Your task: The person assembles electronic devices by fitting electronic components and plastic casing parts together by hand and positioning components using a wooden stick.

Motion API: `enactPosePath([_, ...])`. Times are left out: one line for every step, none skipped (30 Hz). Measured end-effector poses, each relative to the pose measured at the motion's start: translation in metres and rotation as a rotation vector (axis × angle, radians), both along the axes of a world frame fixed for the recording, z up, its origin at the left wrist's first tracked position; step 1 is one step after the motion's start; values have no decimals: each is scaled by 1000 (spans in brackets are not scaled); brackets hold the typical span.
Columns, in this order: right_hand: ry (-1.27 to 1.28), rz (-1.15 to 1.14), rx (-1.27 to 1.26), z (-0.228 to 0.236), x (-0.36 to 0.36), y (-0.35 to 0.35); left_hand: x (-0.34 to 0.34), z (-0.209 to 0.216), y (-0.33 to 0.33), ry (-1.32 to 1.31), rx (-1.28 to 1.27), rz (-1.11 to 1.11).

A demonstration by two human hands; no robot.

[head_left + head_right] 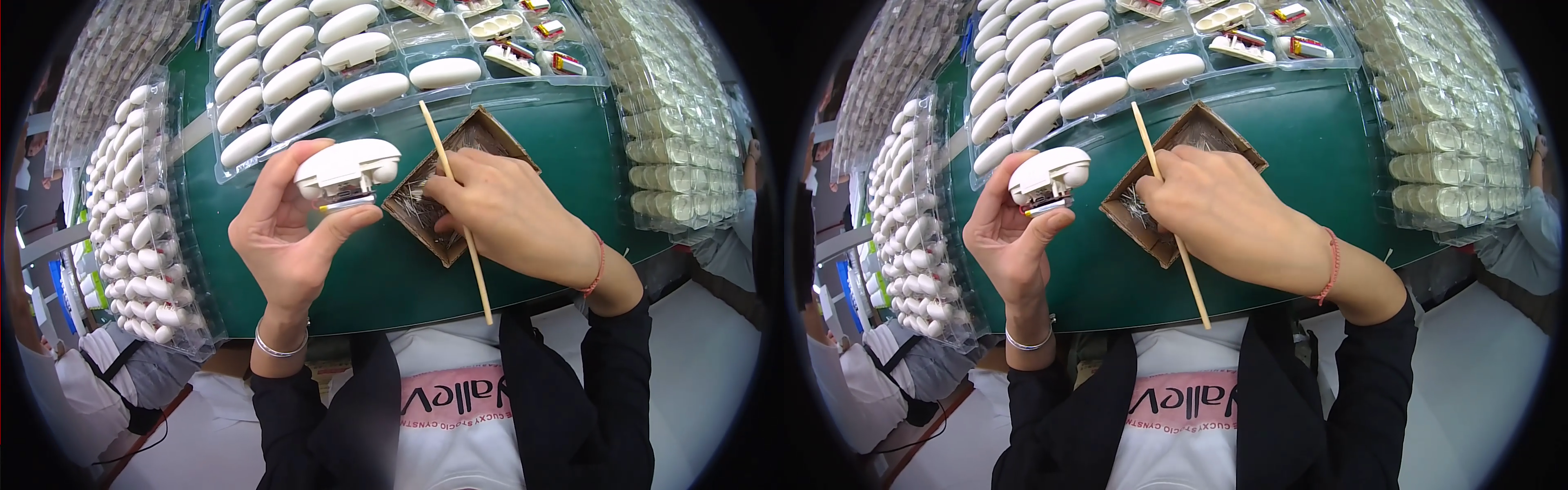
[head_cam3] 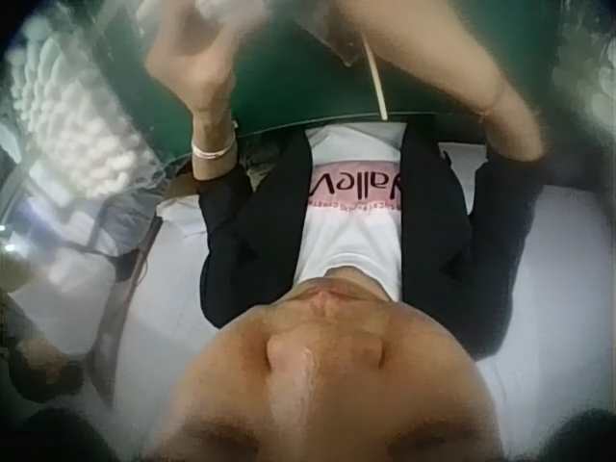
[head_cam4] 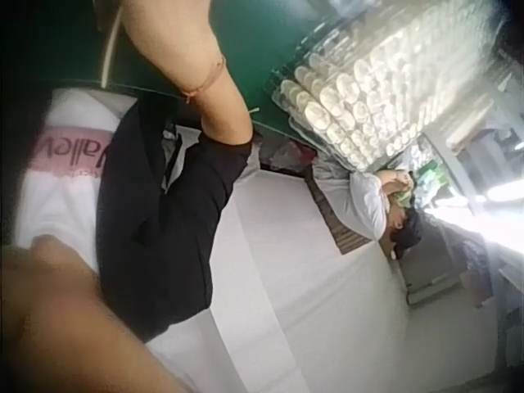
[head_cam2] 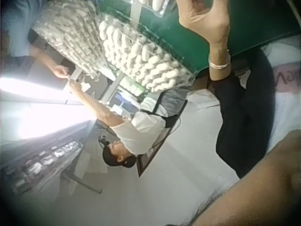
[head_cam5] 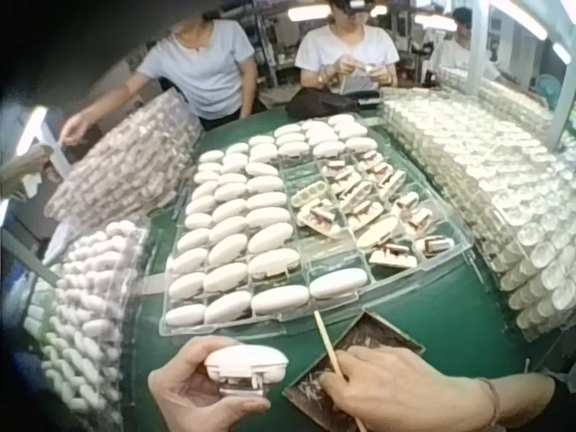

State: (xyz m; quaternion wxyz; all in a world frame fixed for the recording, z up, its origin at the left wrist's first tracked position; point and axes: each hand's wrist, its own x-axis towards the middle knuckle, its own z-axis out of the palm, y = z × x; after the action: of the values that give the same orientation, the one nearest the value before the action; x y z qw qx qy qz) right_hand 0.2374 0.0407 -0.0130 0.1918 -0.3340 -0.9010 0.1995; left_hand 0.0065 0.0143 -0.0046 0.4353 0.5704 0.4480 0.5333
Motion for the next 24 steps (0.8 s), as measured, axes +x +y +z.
enactPosePath([-61,-22,-19,0,-2,-2,1,0,0,-3,-1,2])
enactPosePath([-74,-39,-54,0,-3,-2,1,-1,-1,1,-11,-6])
enactPosePath([-74,-35,-54,-2,-3,-1,1,-1,-1,7,-21,-10])
enactPosePath([-23,-36,-80,-4,-2,1,1,-1,-1,6,-21,-7])
enactPosePath([28,-37,-107,-5,-1,3,1,-1,-1,-3,-40,-14])
enactPosePath([26,-33,-108,-6,0,6,1,-1,-1,-13,-59,-20])
enactPosePath([133,-32,-152,-6,2,10,0,-2,-1,-15,-59,-17])
enactPosePath([239,-32,-197,-4,3,13,-1,-3,-1,-27,-57,-29])
enactPosePath([238,-26,-197,-2,3,15,-2,-4,0,-38,-54,-39])
enactPosePath([318,-15,-273,0,4,18,-2,-4,0,-39,-53,-34])
enactPosePath([398,-4,-349,1,4,19,-2,-3,0,-45,-55,-28])
enactPosePath([471,17,-387,1,3,20,-3,-3,0,-52,-57,-24])
enactPosePath([470,20,-388,4,3,19,-3,-3,0,-53,-57,-21])
enactPosePath([490,-8,-503,10,3,18,-3,-3,1,-56,-44,-23])
enactPosePath([509,-38,-617,15,3,16,-3,-3,1,-60,-30,-27])
enactPosePath([507,-37,-618,19,3,16,-3,-3,0,-61,-31,-25])
enactPosePath([532,-53,-709,21,2,16,-3,-3,0,-74,-38,-21])
enactPosePath([557,-69,-800,23,2,16,-4,-3,0,-85,-45,-16])
enactPosePath([557,-66,-802,25,2,16,-5,-4,-1,-84,-45,-13])
enactPosePath([545,-80,-853,27,2,16,-5,-4,-1,-83,-43,-13])
enactPosePath([533,-97,-902,28,3,16,-5,-4,0,-85,-39,-16])
enactPosePath([533,-97,-902,25,2,16,-5,-3,-1,-85,-39,-17])
enactPosePath([592,-71,-830,20,2,16,-6,-2,-1,-84,-57,-20])
enactPosePath([650,-45,-756,17,1,16,-6,-2,-2,-83,-75,-25])
